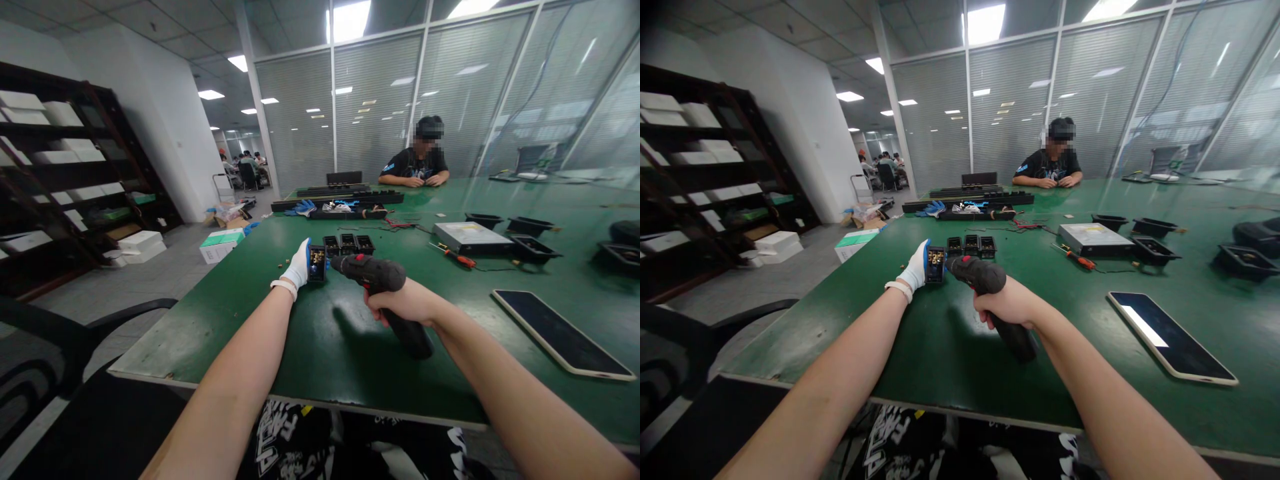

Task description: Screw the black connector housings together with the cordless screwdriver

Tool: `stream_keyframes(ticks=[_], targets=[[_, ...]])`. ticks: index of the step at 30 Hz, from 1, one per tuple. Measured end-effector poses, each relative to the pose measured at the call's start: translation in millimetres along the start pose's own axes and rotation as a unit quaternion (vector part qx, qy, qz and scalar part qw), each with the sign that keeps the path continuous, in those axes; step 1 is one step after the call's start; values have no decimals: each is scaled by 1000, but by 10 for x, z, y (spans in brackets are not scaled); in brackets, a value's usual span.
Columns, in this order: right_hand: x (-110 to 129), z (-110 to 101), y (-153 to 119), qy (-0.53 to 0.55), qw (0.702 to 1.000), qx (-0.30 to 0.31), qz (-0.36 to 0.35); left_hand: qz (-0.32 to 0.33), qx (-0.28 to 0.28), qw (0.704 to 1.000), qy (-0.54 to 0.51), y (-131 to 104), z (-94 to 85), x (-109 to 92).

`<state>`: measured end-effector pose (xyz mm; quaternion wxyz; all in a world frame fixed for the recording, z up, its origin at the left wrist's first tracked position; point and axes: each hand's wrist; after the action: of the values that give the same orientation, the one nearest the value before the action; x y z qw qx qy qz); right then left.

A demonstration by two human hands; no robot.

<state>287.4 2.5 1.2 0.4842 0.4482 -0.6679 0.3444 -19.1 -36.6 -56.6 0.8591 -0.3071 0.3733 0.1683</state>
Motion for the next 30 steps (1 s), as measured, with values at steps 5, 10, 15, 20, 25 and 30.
stream_keyframes(ticks=[5, 10, 15, 20, 25, 30], targets=[[-5, -2, 12, -12, 1000, 2, 1, -8, 4, 1000, -1, -63, 28, -19], [3, -9, 12, -10, 1000, 5, 6, -14, 26, 999, -16, -36, 10, -20], [-2, -11, 10, -18, 1000, 4, 5, -15, 26, 999, -10, -6, -3, -14], [-15, -9, 14, -25, 1000, 3, 0, -10, 25, 1000, -16, 3, -5, -15], [-20, -16, 18, -8, 1000, 7, 4, -15, 35, 999, -12, 24, -21, -17], [-27, -15, 17, -9, 1000, 7, -2, -1, 15, 1000, 2, 31, -25, -9]])
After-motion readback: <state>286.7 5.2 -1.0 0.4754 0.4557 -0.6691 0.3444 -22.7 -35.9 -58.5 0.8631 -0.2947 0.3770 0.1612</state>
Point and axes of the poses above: each hand's wrist, its own y-axis towards the middle knuckle, its own z-axis out of the palm, x = y × z, and after that the axes turned 6 degrees about -z, right-handed
